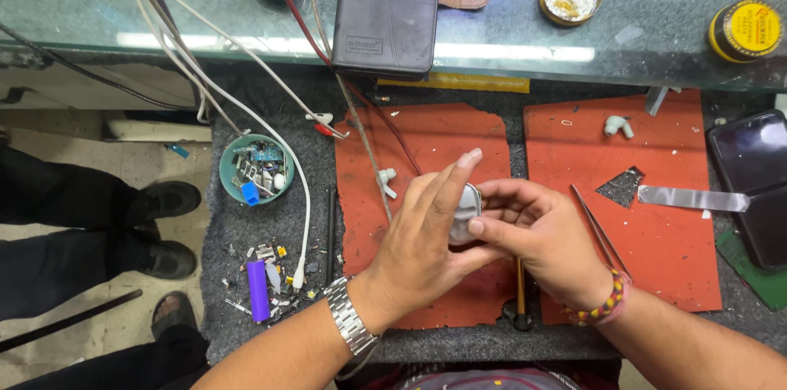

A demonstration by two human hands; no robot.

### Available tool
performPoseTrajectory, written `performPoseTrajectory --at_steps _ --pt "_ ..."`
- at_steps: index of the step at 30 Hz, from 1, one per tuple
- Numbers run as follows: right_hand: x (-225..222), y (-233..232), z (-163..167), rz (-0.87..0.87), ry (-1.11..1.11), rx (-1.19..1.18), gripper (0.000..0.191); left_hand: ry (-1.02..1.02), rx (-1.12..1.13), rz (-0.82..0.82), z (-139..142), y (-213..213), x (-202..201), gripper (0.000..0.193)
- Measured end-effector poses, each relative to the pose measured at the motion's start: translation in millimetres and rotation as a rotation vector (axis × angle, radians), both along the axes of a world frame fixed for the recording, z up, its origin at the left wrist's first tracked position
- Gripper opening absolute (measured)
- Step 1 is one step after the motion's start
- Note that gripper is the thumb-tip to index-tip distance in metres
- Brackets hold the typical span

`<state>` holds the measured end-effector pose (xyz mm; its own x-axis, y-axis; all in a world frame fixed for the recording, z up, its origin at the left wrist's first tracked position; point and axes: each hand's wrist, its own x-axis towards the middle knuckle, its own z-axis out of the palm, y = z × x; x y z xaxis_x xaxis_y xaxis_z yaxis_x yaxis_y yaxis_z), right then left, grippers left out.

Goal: The person uses a soldering iron to work on the circuit board inside a white wireless earbud charging case. They then open the case, remove the earbuds, and use tweezers to adjust a small component on one earbud before placing it back in the case.

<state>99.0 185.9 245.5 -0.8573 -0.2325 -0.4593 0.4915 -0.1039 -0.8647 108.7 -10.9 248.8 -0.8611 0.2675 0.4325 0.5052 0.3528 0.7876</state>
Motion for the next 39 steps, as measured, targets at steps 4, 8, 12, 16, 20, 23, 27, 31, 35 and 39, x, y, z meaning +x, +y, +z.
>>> performPoseTrajectory --at_steps 4,8,12,16,20,23,27,31,35,39 --pt "-7 11 6 -0.007 -0.156 -0.254 0.038 -0.095 0.183 -0.075 7 -3 3 0.117" --pt "-13 22 7 0.076 -0.208 -0.411 0.038 -0.262 0.273 -0.202 9 -8 -3 0.099" --pt "-18 28 3 0.091 -0.217 -0.406 0.033 -0.45 0.294 -0.224 9 -9 -7 0.087" --pt "-27 32 5 0.086 -0.174 -0.277 0.036 -0.475 0.202 -0.159 11 -2 -15 0.079" --pt "-27 32 9 0.086 -0.069 -0.117 0.043 -0.149 0.052 -0.083 13 6 -20 0.078" --pt "-27 36 10 0.111 0.044 -0.093 0.045 -0.186 0.109 -0.132 9 12 -20 0.078" --pt "-28 44 10 0.116 0.065 -0.118 0.044 -0.642 0.641 -0.242 -5 20 -21 0.076" --pt "-24 46 11 0.152 0.151 -0.148 0.042 -0.875 0.796 -0.221 -17 24 -23 0.052" --pt "-21 45 13 0.151 0.134 -0.119 0.047 -0.888 0.778 -0.194 -19 21 -18 0.047" --pt "-17 41 13 0.115 0.119 -0.056 0.046 -0.835 0.724 -0.148 -18 18 -15 0.046"
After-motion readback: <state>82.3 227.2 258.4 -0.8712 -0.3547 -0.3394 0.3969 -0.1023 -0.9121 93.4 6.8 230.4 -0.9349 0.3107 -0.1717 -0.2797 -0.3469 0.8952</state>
